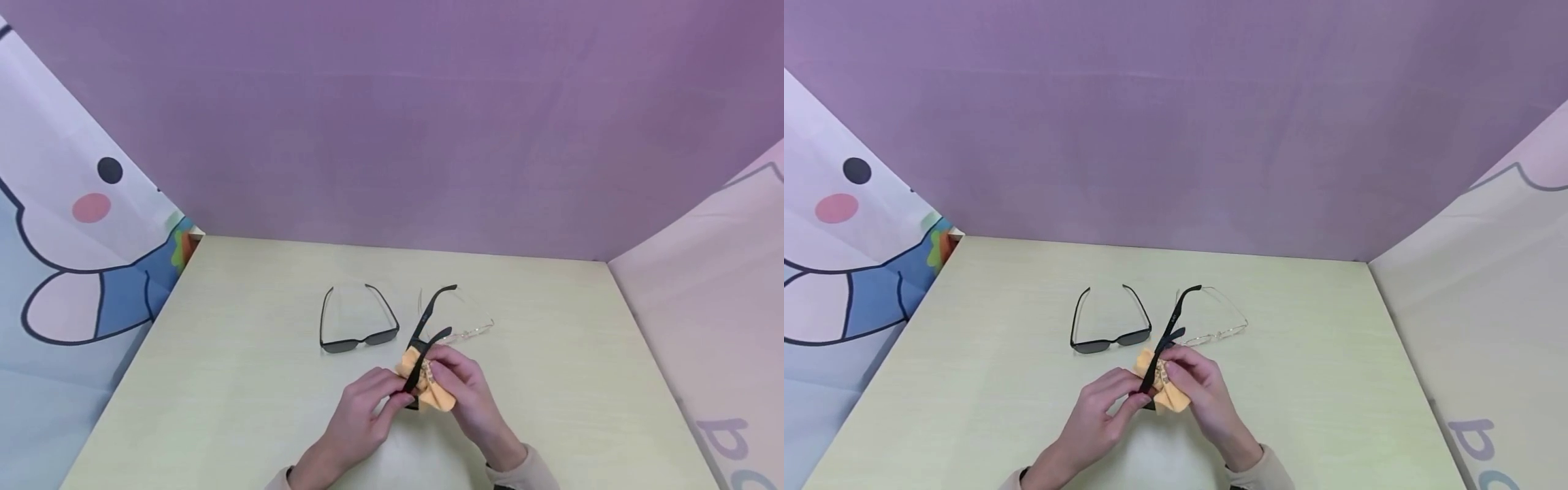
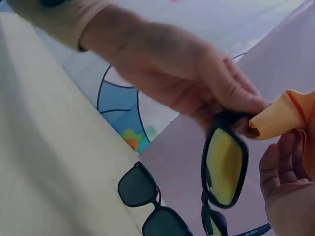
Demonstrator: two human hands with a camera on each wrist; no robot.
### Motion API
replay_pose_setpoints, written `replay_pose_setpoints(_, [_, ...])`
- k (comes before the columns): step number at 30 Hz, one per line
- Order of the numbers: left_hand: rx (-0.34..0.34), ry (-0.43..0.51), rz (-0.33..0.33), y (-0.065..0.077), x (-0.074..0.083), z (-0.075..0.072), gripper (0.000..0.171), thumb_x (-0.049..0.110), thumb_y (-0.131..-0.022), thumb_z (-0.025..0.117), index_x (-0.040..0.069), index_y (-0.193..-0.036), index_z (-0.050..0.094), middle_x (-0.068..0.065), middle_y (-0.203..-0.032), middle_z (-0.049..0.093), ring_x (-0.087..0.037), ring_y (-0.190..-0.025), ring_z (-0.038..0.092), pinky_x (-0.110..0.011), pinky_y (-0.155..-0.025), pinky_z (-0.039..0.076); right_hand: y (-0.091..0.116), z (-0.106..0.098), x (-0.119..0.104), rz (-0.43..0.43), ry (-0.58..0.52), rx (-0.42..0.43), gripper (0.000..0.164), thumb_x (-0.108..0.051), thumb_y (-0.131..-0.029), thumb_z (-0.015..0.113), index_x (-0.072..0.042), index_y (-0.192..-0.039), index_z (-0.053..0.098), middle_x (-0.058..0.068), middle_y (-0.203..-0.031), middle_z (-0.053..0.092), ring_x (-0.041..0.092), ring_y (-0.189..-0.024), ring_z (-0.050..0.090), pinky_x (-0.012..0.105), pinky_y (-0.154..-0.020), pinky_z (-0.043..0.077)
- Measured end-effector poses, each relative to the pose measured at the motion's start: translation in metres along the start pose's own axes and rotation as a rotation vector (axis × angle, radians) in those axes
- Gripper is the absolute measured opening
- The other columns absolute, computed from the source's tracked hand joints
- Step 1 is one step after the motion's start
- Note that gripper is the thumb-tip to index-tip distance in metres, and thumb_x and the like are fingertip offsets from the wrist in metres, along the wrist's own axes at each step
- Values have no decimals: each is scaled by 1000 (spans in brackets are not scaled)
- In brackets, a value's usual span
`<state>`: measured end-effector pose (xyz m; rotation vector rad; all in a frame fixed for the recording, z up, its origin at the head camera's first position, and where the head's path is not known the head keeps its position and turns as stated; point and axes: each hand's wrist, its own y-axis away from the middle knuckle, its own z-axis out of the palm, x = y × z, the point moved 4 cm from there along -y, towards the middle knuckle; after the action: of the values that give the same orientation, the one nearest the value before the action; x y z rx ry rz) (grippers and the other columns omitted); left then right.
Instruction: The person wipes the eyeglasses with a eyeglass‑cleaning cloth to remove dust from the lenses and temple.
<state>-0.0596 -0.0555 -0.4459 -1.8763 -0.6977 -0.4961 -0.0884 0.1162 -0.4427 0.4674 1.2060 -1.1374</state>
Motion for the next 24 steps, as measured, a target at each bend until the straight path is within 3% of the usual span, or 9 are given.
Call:
replay_pose_setpoints(3, [3, -6, 6, -2, 0, -1, 7, 13, -100, 68, 9, -99, 74, 2, -94, 73, -11, -85, 67, -17, -78, 55, -1, -2, -1, -24, -1, 6, 39, 3, -107, 39, -16, -122, 68, -4, -111, 69, 6, -93, 68, 18, -78, 60])
replay_pose_setpoints(10, [6, -11, 30, 0, 0, 0, 5, 7, -95, 72, 9, -99, 74, 2, -92, 73, -10, -83, 67, -16, -78, 55, -5, -11, -15, -80, -162, 110, 35, -3, -110, 35, -13, -122, 67, -3, -109, 71, 6, -93, 70, 17, -78, 59])
replay_pose_setpoints(12, [-4, -5, 13, 1, 0, 1, 4, 7, -96, 72, 9, -99, 74, 2, -93, 73, -10, -84, 66, -16, -78, 55, -3, -10, -11, -54, -142, 117, 35, -3, -110, 36, -14, -121, 67, -3, -108, 71, 6, -92, 70, 17, -78, 59])
replay_pose_setpoints(17, [-21, 15, -21, 2, -1, 1, 4, 9, -97, 71, 10, -99, 74, 2, -94, 73, -10, -85, 67, -15, -79, 55, 1, -3, -1, 14, -35, 43, 38, 1, -108, 38, -19, -120, 69, -6, -111, 67, 4, -93, 68, 18, -78, 59])
replay_pose_setpoints(24, [1, -4, 39, 0, 0, 1, 6, 8, -96, 71, 8, -101, 74, 1, -93, 74, -11, -84, 67, -17, -80, 56, -3, -12, -15, -73, -79, 84, 39, -1, -109, 34, -15, -123, 68, -4, -109, 71, 5, -91, 69, 17, -76, 59])
